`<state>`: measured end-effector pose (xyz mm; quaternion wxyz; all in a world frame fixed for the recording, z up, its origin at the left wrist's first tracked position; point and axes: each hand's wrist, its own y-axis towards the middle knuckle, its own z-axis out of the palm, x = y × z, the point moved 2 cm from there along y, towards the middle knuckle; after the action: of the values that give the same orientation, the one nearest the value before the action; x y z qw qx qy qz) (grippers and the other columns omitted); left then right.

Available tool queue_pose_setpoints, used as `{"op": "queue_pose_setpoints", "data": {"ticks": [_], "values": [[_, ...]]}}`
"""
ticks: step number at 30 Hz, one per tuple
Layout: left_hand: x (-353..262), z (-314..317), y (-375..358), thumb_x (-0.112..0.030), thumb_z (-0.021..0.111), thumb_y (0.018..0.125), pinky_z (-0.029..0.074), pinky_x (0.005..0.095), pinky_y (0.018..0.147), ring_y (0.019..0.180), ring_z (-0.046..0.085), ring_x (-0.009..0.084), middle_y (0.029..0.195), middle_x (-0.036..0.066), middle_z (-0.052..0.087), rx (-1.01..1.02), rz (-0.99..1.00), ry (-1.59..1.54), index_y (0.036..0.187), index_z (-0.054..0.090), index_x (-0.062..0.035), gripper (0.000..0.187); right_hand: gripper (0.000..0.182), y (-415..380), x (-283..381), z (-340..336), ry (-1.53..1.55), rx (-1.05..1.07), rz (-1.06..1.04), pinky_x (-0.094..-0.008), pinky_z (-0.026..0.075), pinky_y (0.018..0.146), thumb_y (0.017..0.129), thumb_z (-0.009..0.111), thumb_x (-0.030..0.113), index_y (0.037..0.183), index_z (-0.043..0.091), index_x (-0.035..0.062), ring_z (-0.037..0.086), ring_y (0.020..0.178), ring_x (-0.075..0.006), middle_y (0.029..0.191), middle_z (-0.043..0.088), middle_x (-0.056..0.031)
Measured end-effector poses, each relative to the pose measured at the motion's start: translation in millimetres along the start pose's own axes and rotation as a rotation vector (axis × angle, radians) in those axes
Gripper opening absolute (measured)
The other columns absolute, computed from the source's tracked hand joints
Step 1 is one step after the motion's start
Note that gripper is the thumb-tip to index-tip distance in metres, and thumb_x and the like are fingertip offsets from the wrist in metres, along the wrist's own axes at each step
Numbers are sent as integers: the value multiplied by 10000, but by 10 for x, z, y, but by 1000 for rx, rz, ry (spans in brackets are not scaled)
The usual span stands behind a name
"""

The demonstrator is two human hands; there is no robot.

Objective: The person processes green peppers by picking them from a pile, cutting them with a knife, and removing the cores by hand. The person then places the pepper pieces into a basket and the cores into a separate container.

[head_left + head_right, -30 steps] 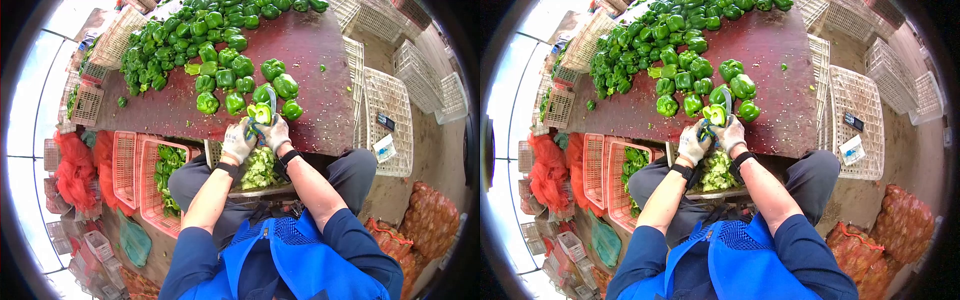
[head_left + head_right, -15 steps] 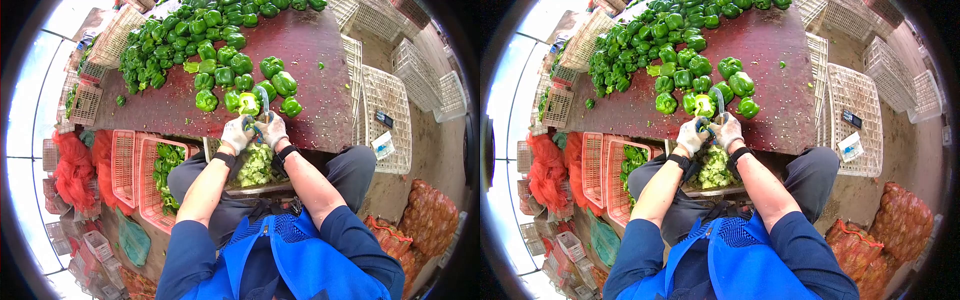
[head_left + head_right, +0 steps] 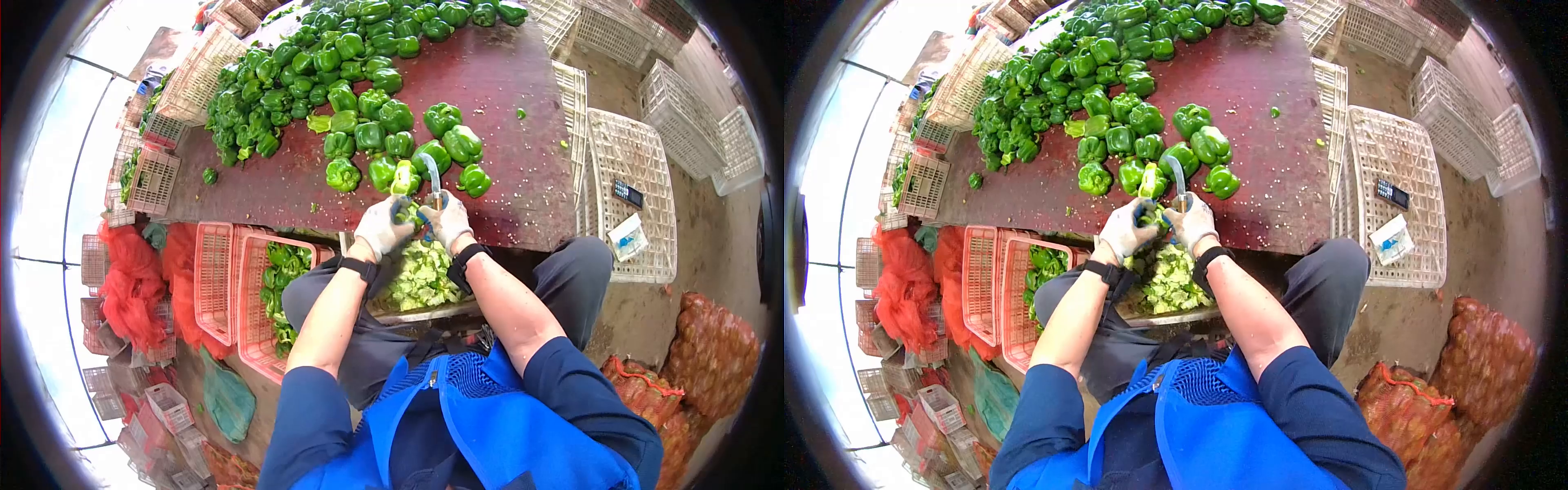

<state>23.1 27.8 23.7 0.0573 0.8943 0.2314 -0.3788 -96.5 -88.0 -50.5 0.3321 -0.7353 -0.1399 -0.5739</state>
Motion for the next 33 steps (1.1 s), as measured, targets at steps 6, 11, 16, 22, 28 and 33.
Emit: {"op": "queue_pose_setpoints", "data": {"ticks": [6, 11, 16, 22, 28, 33], "values": [[76, 166, 26, -178, 769, 729, 536, 419, 844, 934, 687, 366, 994, 189, 716, -26, 26, 218, 1136, 642, -29, 451, 345, -2, -44, -9, 13, 22, -27, -375, 547, 791, 747, 798, 221, 1016, 656, 57, 692, 866, -252, 943, 716, -119], [326, 121, 124, -36, 697, 746, 540, 337, 799, 848, 700, 242, 930, 165, 721, -25, -65, -61, 1042, 664, 7, 301, 351, -76, 80, -50, -38, 41, -55, -377, 541, 819, 743, 799, 216, 1022, 655, 59, 692, 883, -257, 967, 720, -119], [23, 17, 7, -106, 737, 737, 544, 369, 837, 920, 706, 304, 986, 188, 720, 9, -7, 68, 1126, 639, -9, 413, 349, -45, 34, -31, -52, 17, -85, -380, 539, 831, 745, 795, 229, 1023, 654, 71, 691, 890, -276, 963, 721, -120], [-78, 150, -57, -180, 786, 723, 527, 438, 899, 1039, 660, 391, 1074, 243, 689, 65, -77, 246, 1301, 520, -19, 656, 358, -62, 23, -41, -115, 11, -113, -386, 539, 840, 743, 788, 242, 1034, 654, 81, 696, 905, -283, 967, 724, -117], [-33, 205, 104, -144, 761, 710, 520, 478, 874, 1031, 642, 423, 1063, 277, 669, 76, -137, 327, 1247, 532, -13, 598, 342, -32, -40, -22, -85, 14, -143, -349, 548, 804, 764, 795, 187, 1051, 661, 61, 690, 865, -209, 969, 724, -96], [352, 124, -3, 20, 780, 684, 552, 311, 812, 876, 667, 174, 951, 93, 685, -57, -98, -353, 1148, 581, 0, 505, 351, -59, 0, -24, -47, 4, -108, -378, 536, 826, 751, 773, 221, 1045, 651, 72, 693, 883, -262, 958, 723, -117]]}}
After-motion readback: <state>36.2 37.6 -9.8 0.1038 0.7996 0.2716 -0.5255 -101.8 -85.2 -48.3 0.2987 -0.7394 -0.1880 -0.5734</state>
